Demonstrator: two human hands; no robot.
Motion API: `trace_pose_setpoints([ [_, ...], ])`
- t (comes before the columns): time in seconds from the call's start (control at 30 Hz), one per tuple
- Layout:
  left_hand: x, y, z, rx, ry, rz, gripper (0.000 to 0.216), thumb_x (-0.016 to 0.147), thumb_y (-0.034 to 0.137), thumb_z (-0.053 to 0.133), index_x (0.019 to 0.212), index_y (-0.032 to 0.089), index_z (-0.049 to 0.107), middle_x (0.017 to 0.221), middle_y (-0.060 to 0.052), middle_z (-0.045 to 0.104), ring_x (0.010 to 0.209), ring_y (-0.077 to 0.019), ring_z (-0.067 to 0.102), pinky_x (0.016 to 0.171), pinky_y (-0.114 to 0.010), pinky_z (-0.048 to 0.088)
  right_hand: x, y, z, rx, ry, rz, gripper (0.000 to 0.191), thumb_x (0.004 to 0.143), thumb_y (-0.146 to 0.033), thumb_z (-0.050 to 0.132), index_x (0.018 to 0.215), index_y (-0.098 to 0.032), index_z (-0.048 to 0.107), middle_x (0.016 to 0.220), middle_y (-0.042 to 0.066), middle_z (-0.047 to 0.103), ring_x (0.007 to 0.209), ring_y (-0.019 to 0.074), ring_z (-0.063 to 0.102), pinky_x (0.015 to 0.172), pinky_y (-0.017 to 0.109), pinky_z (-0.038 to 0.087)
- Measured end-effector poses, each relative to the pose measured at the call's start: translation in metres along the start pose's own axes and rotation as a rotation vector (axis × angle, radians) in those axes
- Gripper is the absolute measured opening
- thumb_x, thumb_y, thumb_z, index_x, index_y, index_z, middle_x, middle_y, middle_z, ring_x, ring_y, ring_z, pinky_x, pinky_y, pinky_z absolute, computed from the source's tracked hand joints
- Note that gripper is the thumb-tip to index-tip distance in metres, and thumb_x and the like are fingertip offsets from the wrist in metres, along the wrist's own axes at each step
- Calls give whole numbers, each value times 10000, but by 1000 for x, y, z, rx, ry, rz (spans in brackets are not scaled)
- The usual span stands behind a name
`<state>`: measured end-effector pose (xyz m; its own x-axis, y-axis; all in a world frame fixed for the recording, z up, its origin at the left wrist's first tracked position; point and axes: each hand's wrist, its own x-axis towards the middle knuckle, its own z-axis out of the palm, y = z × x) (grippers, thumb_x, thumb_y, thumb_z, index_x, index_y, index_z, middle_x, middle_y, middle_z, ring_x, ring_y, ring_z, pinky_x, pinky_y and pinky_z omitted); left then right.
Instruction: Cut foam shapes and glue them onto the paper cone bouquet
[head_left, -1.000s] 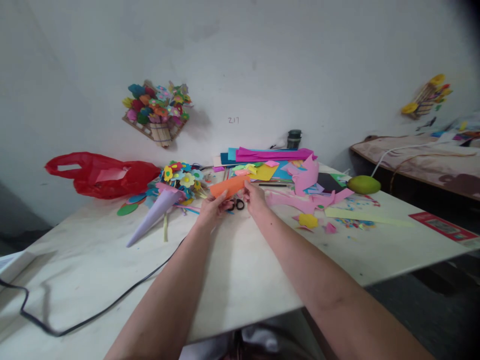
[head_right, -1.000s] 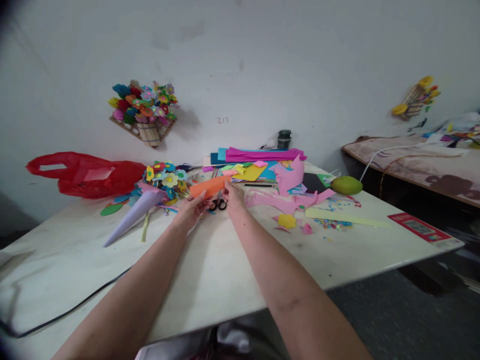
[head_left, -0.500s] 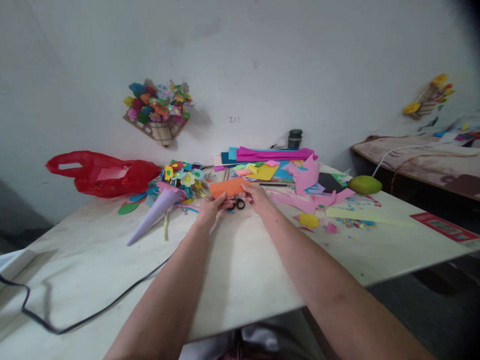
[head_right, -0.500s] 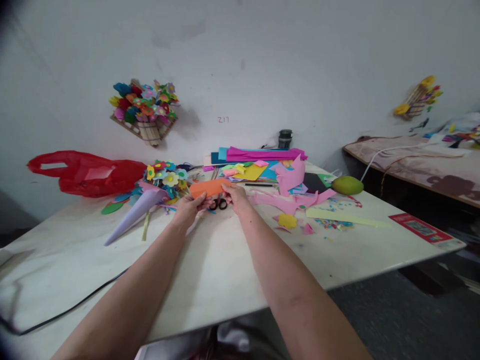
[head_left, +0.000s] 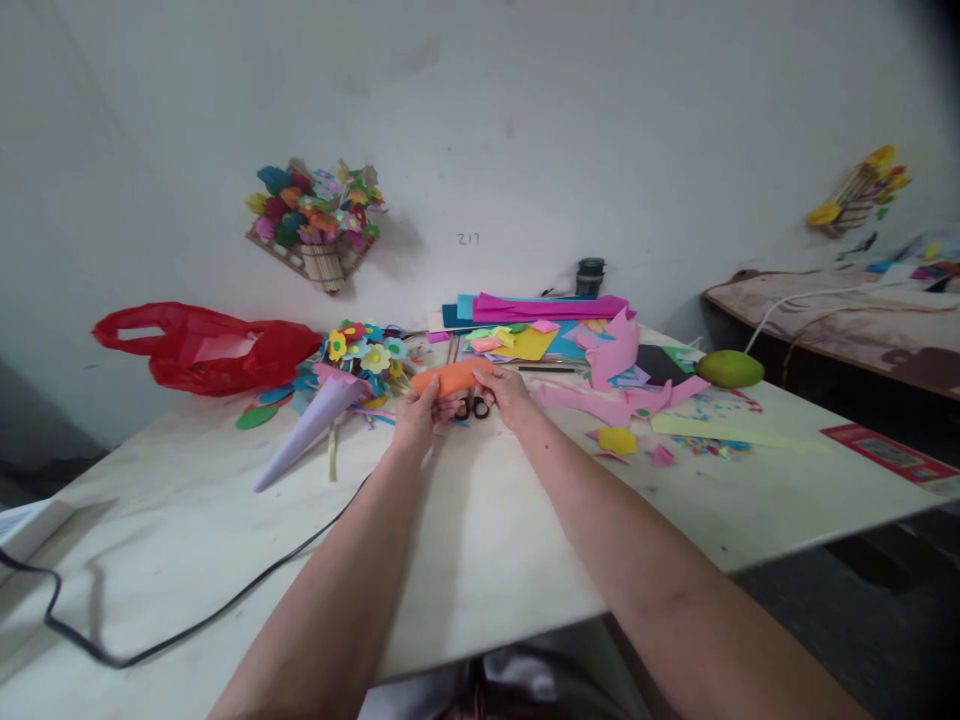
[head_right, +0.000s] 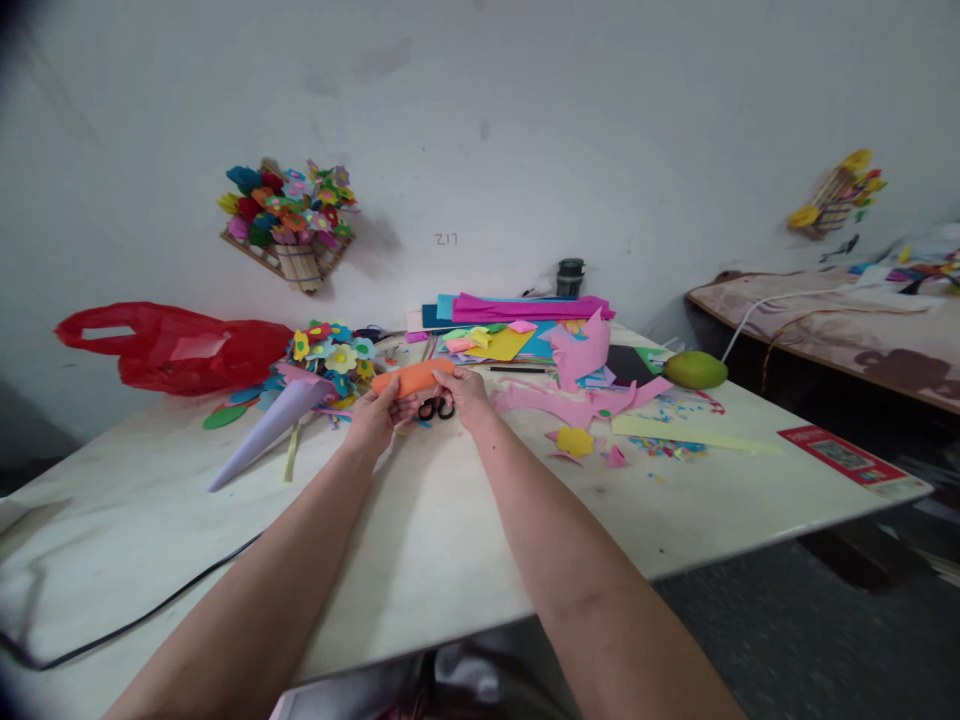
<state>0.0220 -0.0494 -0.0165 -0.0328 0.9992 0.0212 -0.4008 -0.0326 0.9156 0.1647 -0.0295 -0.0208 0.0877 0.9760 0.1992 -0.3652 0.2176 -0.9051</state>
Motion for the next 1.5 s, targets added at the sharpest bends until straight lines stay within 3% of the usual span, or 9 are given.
trace_pose_setpoints([
  [0.27,4,-2,-2,98,-71,108,386,675,441,740,846,119,610,623,-42,674,518,-147,639,524,-249,517,-2,1,-2,68,-132,214,262,586,-333,769,659,-134,614,473,-5,596,329,59,390,327,190,274],
  [0.5,-2,-3,1,104,-125,204,399,611,477,769,720,118,633,609,-33,642,508,-108,587,527,-217,474,-9,3,13,83,-37,131,343,576,-411,778,553,-150,557,427,-25,549,323,44,360,317,179,228],
  [0.8,1,-5,-2,110,7,243,380,547,443,804,648,124,625,579,-16,601,478,-86,514,484,-209,412,-12,3,18,73,29,116,335,617,-395,764,546,-162,534,433,-33,531,326,44,365,328,184,242],
  [0.97,4,-6,-2,90,-28,226,392,578,454,785,692,102,658,618,-58,645,555,-133,595,537,-235,450,-12,0,18,46,-70,91,295,633,-384,744,564,-162,561,492,-15,575,359,58,395,355,194,278],
  [1.03,5,-5,-4,60,-8,232,389,585,440,786,727,99,664,664,-74,673,587,-142,621,568,-241,469,-10,-1,16,-111,-112,68,219,645,-332,731,603,-168,592,520,-18,588,386,75,429,389,206,331],
  [1.13,7,-3,-7,5,35,242,382,582,418,792,764,109,660,697,-68,690,606,-140,640,599,-242,486,-9,-1,12,-651,-19,-52,46,683,-222,690,693,-191,658,621,8,647,562,141,578,525,236,429],
  [1.27,8,-2,-9,-29,36,241,372,588,409,792,768,117,649,693,-56,690,590,-138,642,629,-263,508,-13,4,15,-1416,29,-130,177,751,-281,657,881,-185,730,958,141,703,936,272,640,735,316,455],
  [1.37,9,-3,-10,-23,29,248,367,595,417,788,748,118,640,675,-52,681,582,-134,640,636,-267,514,-16,7,22,-1627,-20,-114,256,805,-341,614,965,-181,732,1020,174,690,1005,292,622,765,327,449],
  [1.5,13,-5,-12,-64,36,246,389,562,403,806,764,119,634,640,-38,666,566,-130,633,623,-260,517,-14,3,24,-1703,-60,-89,233,827,-182,573,1005,-170,723,993,180,701,967,277,646,763,327,452],
])
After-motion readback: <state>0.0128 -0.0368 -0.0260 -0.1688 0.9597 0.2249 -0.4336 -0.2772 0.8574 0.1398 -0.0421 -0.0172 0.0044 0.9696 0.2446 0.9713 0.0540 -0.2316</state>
